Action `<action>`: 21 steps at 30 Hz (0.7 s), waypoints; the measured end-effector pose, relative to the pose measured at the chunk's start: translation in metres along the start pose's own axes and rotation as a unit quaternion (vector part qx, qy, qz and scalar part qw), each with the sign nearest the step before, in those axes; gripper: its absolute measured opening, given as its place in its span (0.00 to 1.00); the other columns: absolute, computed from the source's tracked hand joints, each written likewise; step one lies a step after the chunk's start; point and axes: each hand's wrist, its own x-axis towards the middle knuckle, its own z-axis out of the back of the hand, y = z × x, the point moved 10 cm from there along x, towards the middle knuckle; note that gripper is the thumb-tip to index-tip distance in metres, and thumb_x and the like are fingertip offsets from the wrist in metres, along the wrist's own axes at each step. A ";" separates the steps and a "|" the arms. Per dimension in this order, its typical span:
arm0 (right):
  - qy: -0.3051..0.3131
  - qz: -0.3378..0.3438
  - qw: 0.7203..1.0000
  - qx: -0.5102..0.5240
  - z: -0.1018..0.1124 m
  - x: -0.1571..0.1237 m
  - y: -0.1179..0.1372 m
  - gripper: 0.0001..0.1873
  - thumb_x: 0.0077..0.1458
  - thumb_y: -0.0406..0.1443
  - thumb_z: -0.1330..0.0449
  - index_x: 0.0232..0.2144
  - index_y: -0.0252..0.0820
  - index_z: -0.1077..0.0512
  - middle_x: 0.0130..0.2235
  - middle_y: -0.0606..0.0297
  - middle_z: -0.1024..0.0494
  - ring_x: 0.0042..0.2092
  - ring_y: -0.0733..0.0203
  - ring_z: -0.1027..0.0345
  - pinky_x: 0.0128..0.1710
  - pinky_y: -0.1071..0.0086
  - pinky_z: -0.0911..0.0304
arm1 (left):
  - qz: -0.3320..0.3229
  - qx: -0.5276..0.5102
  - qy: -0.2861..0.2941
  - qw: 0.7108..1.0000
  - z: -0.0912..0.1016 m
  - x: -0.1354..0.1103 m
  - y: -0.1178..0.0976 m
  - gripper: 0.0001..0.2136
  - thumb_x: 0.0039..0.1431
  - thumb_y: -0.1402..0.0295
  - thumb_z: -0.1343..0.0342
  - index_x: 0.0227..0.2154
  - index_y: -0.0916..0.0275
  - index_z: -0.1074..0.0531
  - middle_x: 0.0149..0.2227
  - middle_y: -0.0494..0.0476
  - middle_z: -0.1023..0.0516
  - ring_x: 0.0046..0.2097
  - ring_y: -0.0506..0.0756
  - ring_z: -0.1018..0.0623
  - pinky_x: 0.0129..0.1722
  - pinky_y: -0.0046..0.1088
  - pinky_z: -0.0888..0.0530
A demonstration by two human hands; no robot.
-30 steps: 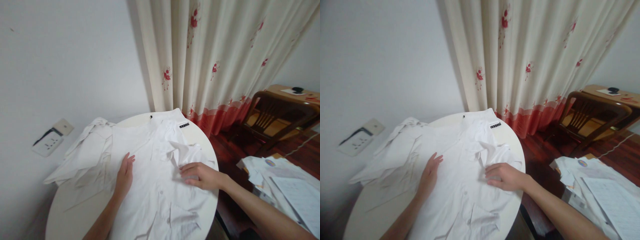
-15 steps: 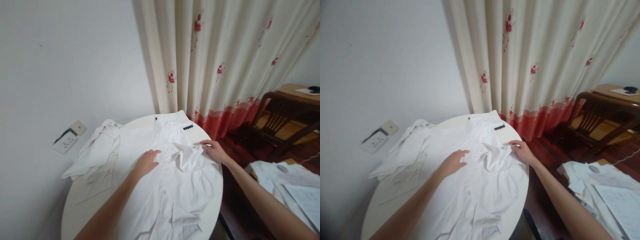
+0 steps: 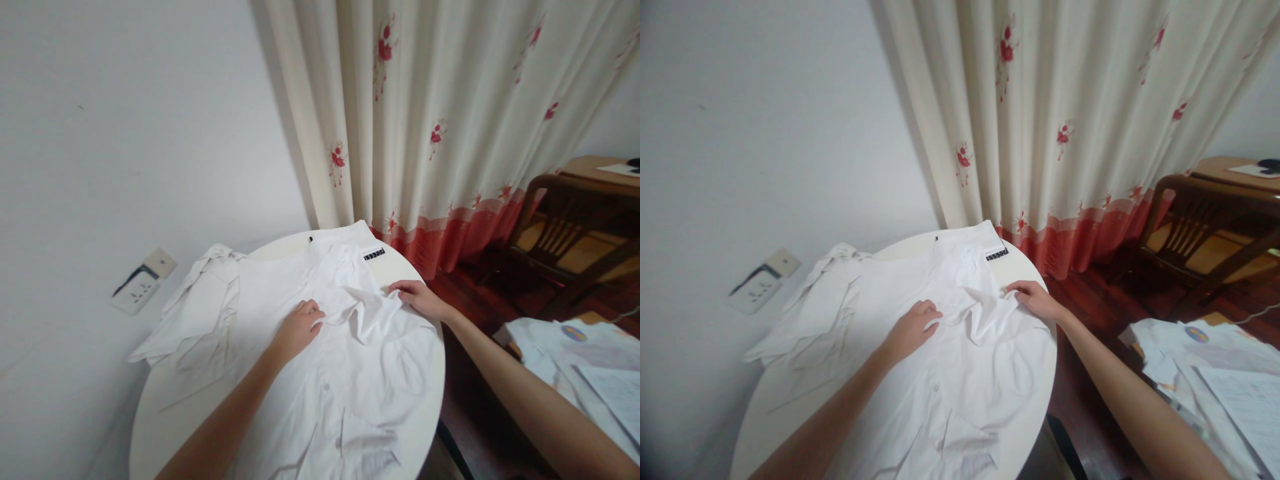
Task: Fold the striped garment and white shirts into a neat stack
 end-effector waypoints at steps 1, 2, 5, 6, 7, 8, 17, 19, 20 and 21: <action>-0.002 0.000 1.000 -0.002 -0.001 0.000 0.000 0.16 0.54 0.37 0.43 0.42 0.41 0.20 0.44 0.61 0.17 0.46 0.54 0.25 0.53 0.59 0.35 | -0.001 0.019 -0.008 1.000 0.000 0.000 -0.001 0.11 0.63 0.75 0.46 0.42 0.56 0.22 0.44 0.56 0.26 0.49 0.57 0.27 0.52 0.36 0.27; -0.003 0.000 1.000 -0.004 -0.001 0.000 0.001 0.16 0.54 0.38 0.43 0.42 0.41 0.20 0.44 0.61 0.17 0.45 0.54 0.25 0.52 0.60 0.35 | -0.002 0.037 -0.017 0.999 0.000 -0.001 -0.003 0.10 0.63 0.75 0.47 0.39 0.56 0.22 0.43 0.56 0.26 0.48 0.57 0.27 0.51 0.35 0.27; 0.007 0.000 1.000 -0.008 -0.003 0.000 0.001 0.14 0.54 0.39 0.43 0.39 0.40 0.20 0.40 0.62 0.17 0.42 0.56 0.27 0.48 0.63 0.35 | 0.002 0.069 -0.060 0.996 0.008 0.000 -0.006 0.10 0.66 0.74 0.49 0.38 0.57 0.23 0.41 0.56 0.27 0.46 0.57 0.26 0.49 0.34 0.26; 0.011 -0.002 1.000 -0.007 -0.004 0.001 0.001 0.13 0.54 0.40 0.42 0.36 0.40 0.21 0.37 0.63 0.18 0.40 0.57 0.28 0.46 0.64 0.36 | 0.007 0.071 -0.084 0.994 0.014 -0.001 -0.005 0.10 0.66 0.74 0.50 0.40 0.57 0.23 0.42 0.57 0.27 0.47 0.57 0.26 0.50 0.34 0.26; 0.013 -0.004 1.000 -0.004 -0.004 0.001 0.001 0.12 0.55 0.41 0.42 0.34 0.40 0.22 0.34 0.64 0.19 0.37 0.58 0.30 0.43 0.65 0.36 | 0.015 0.069 -0.110 0.991 0.023 -0.002 -0.003 0.11 0.68 0.73 0.51 0.42 0.58 0.24 0.43 0.57 0.26 0.47 0.57 0.26 0.50 0.34 0.26; 0.014 -0.007 1.000 0.000 -0.003 0.002 0.001 0.12 0.55 0.42 0.41 0.31 0.40 0.23 0.31 0.66 0.21 0.35 0.60 0.32 0.40 0.66 0.37 | 0.030 0.063 -0.139 0.988 0.034 -0.003 0.002 0.11 0.69 0.72 0.53 0.43 0.58 0.25 0.45 0.58 0.26 0.47 0.57 0.25 0.50 0.33 0.26; 0.051 -0.010 0.997 0.061 -0.024 0.011 0.041 0.20 0.57 0.51 0.41 0.25 0.42 0.31 0.22 0.72 0.35 0.25 0.67 0.44 0.27 0.71 0.48 | 0.186 -0.189 -0.365 0.893 0.134 -0.064 0.098 0.15 0.71 0.61 0.56 0.50 0.61 0.30 0.47 0.60 0.21 0.28 0.50 0.21 0.30 0.27 0.21; 0.055 0.015 0.996 0.064 -0.034 0.018 0.059 0.19 0.57 0.50 0.40 0.27 0.42 0.29 0.25 0.70 0.31 0.28 0.65 0.41 0.29 0.70 0.44 | 0.202 -0.238 -0.396 0.864 0.143 -0.081 0.118 0.15 0.69 0.59 0.53 0.50 0.62 0.30 0.51 0.62 0.22 0.32 0.51 0.20 0.30 0.27 0.21; 0.059 0.031 0.996 0.058 -0.039 0.022 0.066 0.18 0.57 0.50 0.41 0.28 0.41 0.28 0.27 0.68 0.28 0.30 0.63 0.38 0.32 0.69 0.42 | 0.204 -0.248 -0.409 0.854 0.146 -0.089 0.126 0.14 0.68 0.58 0.51 0.48 0.62 0.30 0.52 0.63 0.22 0.35 0.52 0.19 0.32 0.28 0.20; 0.066 0.043 0.996 0.048 -0.046 0.025 0.071 0.18 0.58 0.50 0.41 0.30 0.41 0.27 0.30 0.66 0.26 0.32 0.62 0.36 0.34 0.68 0.40 | 0.207 -0.256 -0.414 0.849 0.146 -0.094 0.133 0.13 0.66 0.59 0.49 0.46 0.62 0.30 0.52 0.64 0.21 0.39 0.54 0.19 0.35 0.29 0.20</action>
